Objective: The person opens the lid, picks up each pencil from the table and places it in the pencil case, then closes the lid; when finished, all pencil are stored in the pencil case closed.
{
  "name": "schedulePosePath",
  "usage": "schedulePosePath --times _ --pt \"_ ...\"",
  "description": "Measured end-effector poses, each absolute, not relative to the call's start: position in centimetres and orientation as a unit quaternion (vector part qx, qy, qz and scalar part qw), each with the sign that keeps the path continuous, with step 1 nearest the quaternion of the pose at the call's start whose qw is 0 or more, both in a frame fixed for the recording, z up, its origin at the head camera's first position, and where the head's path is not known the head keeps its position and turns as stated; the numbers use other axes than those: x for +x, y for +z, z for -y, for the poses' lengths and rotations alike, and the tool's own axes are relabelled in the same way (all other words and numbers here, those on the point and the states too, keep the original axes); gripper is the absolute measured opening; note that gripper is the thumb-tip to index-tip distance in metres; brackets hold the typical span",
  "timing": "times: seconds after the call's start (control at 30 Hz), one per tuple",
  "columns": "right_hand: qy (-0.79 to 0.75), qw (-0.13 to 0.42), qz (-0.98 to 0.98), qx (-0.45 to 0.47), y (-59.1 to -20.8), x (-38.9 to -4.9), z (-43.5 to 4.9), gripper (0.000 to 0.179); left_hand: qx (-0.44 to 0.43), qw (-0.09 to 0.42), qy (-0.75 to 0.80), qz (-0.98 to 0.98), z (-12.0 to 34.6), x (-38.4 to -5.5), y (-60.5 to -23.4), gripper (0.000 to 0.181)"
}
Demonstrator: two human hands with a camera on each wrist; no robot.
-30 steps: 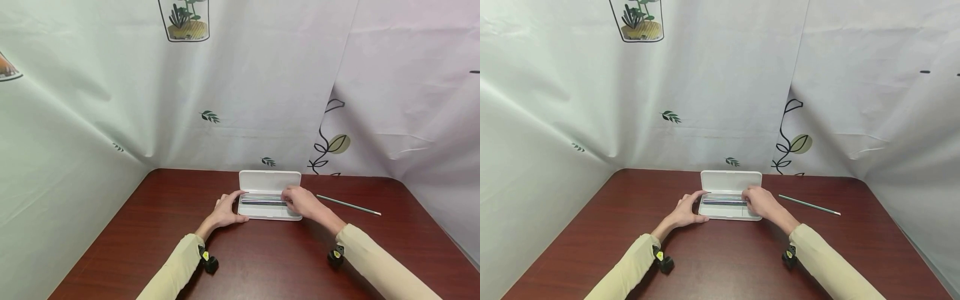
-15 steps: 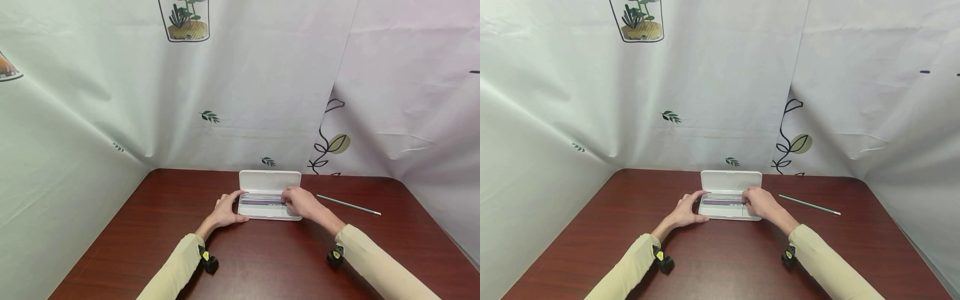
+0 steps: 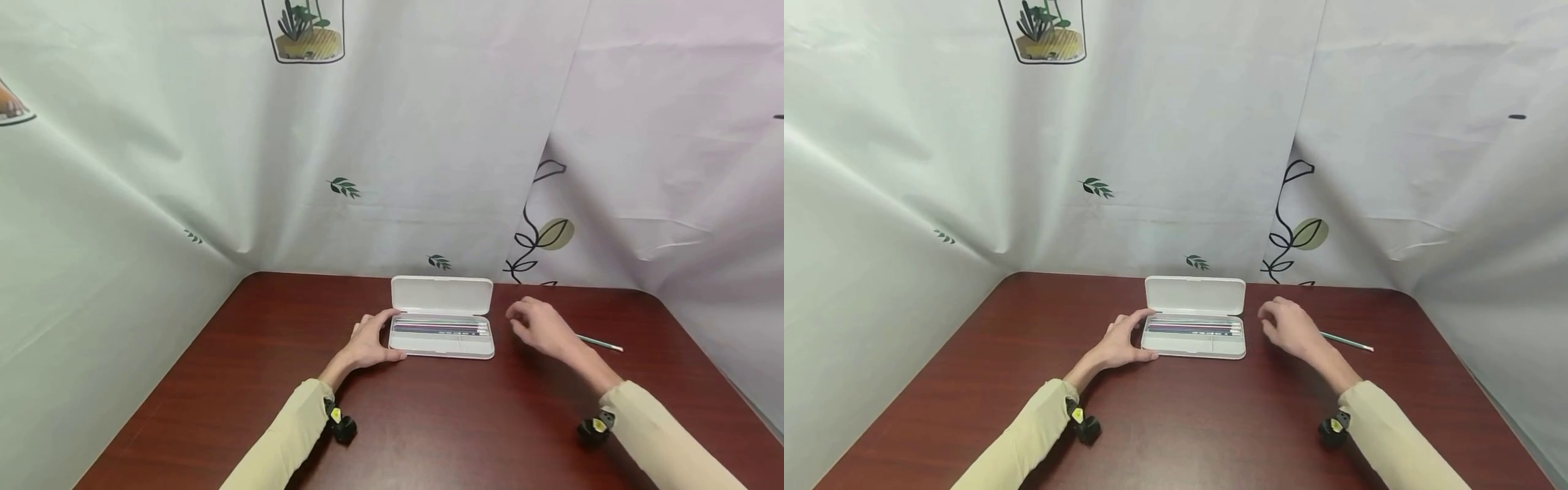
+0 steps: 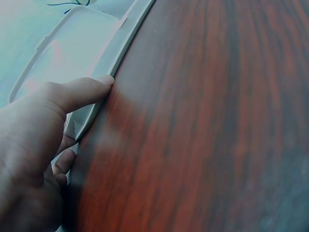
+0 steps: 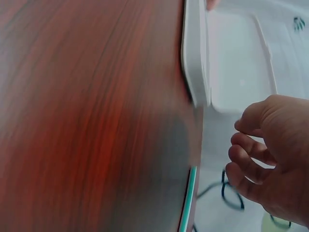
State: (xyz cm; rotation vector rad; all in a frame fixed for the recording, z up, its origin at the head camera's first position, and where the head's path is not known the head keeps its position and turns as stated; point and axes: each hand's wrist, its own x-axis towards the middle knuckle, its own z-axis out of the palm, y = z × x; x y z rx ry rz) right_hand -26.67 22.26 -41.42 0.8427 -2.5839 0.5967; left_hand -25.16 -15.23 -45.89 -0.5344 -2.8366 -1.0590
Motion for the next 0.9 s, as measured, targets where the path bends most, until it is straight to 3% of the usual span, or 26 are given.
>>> schedulePosePath --times 0.47,0.9 --pt "0.178 0.148 0.948 0.217 -42.3 -25.0 -31.0 0.018 -0.177 0.03 -0.344 0.922 15.3 -25.1 -45.8 0.088" --pt "0.162 0.125 0.961 0.184 -42.8 -24.4 -34.7 0.019 -0.179 0.033 -0.341 0.922 15.3 -25.1 -45.8 0.088"
